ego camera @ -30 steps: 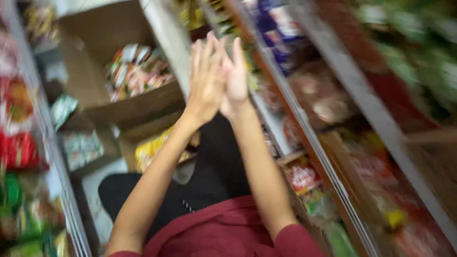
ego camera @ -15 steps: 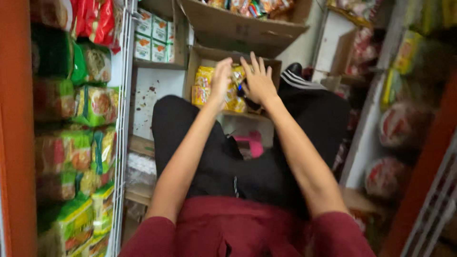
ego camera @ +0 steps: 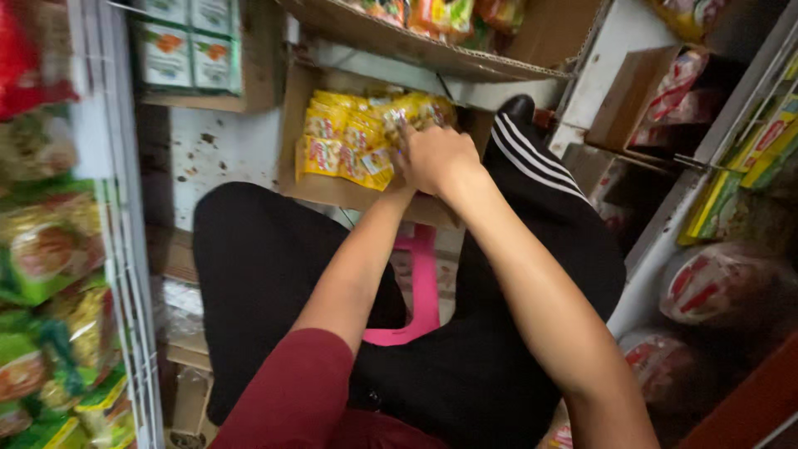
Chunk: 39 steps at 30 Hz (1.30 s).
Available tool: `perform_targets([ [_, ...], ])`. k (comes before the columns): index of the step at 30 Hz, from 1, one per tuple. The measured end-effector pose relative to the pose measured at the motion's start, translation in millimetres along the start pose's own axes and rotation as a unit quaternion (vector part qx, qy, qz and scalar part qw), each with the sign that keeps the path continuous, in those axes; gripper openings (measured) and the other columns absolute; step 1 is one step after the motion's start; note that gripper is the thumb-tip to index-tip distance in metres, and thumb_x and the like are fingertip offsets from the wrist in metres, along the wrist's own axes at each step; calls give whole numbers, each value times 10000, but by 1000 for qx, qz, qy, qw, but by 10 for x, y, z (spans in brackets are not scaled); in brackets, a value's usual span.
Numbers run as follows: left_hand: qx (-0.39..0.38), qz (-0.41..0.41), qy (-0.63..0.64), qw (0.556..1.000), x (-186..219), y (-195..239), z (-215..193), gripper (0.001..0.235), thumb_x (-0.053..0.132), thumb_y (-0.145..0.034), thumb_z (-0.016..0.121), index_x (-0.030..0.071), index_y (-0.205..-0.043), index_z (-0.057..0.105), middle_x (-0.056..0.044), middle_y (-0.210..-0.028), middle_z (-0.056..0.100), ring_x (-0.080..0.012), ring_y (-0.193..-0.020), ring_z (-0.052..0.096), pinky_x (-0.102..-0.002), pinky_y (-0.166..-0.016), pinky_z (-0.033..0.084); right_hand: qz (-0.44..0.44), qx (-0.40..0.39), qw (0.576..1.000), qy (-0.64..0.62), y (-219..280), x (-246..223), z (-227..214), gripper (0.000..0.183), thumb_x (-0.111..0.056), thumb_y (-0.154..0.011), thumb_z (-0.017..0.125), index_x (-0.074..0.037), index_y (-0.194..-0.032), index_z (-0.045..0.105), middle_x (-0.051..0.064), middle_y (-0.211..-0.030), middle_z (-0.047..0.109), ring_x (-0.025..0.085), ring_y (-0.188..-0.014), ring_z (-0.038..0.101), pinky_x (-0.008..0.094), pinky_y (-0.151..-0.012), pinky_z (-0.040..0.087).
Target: The person scans barcodes on individual seasoning packets using a handheld wireless scanner while sitting in a grocery aisle, then places the scanned items into a cardboard box.
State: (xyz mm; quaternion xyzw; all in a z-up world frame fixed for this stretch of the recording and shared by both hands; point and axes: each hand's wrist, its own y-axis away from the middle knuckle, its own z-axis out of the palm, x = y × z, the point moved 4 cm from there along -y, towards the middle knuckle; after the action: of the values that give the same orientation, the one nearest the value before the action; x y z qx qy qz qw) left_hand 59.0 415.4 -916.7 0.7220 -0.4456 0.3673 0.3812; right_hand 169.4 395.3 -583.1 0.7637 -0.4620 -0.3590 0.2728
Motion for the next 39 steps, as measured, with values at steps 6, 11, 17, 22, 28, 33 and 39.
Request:
perform_targets([
  [6,-73,-8,-332,940,133,-222,55,594,338,-905,640,113,-1436,498,-222,-1440,501,-423,-1382,414,-564,-1127,346,18,-27,999,28,-58,103,-165,475,-413,-943,604,-108,-1307,605,206,-1279,641,420,-1152,631,534,-942,523],
  [11,-103,-43,-290,951,652,-351,-712,639,251,-651,774,213,-1255,572,-212,-1301,587,-434,-1241,518,-512,-1033,440,63,-71,996,9,-199,266,-57,500,-452,-943,628,-100,-1298,653,207,-1320,672,398,-1219,650,502,-1016,537],
  [17,-261,-181,209,925,684,-344,-1429,379,420,-950,738,65,-1077,699,-32,-898,715,-195,-785,654,-368,-655,554,-190,288,917,200,-227,-93,263,1267,-729,-193,868,-179,-1293,565,211,-1135,728,491,-1016,692,689,-760,543],
  [22,-337,-356,205,847,696,-288,-1825,525,660,-981,520,150,-1055,620,-34,-862,654,-188,-710,611,-353,-588,491,-71,27,996,51,28,-231,320,977,-293,-663,898,-112,-1433,324,242,-1018,713,455,-965,697,552,-799,568],
  [28,-310,-373,303,820,21,-413,-1507,784,679,-889,468,70,-1381,496,-180,-1266,618,-302,-1027,651,-449,-871,515,-46,85,995,-3,303,-102,94,636,-241,-819,771,-69,-1331,435,264,-1036,696,470,-949,689,561,-788,567],
  [33,-255,-209,-366,870,-471,-367,-1150,1048,575,-812,659,21,-1582,212,-261,-1583,294,-407,-1447,307,-573,-1165,225,-22,58,998,-32,529,-116,-185,534,-311,-856,751,-70,-1281,534,267,-1045,684,473,-959,675,557,-818,556],
  [39,-333,-240,-304,859,-666,78,-596,904,449,-794,767,3,-1536,506,-242,-1594,520,-350,-1515,478,-433,-1287,384,-44,63,996,-54,486,-89,-293,515,-315,-859,738,-61,-1272,561,255,-1025,702,453,-972,684,545,-826,558],
])
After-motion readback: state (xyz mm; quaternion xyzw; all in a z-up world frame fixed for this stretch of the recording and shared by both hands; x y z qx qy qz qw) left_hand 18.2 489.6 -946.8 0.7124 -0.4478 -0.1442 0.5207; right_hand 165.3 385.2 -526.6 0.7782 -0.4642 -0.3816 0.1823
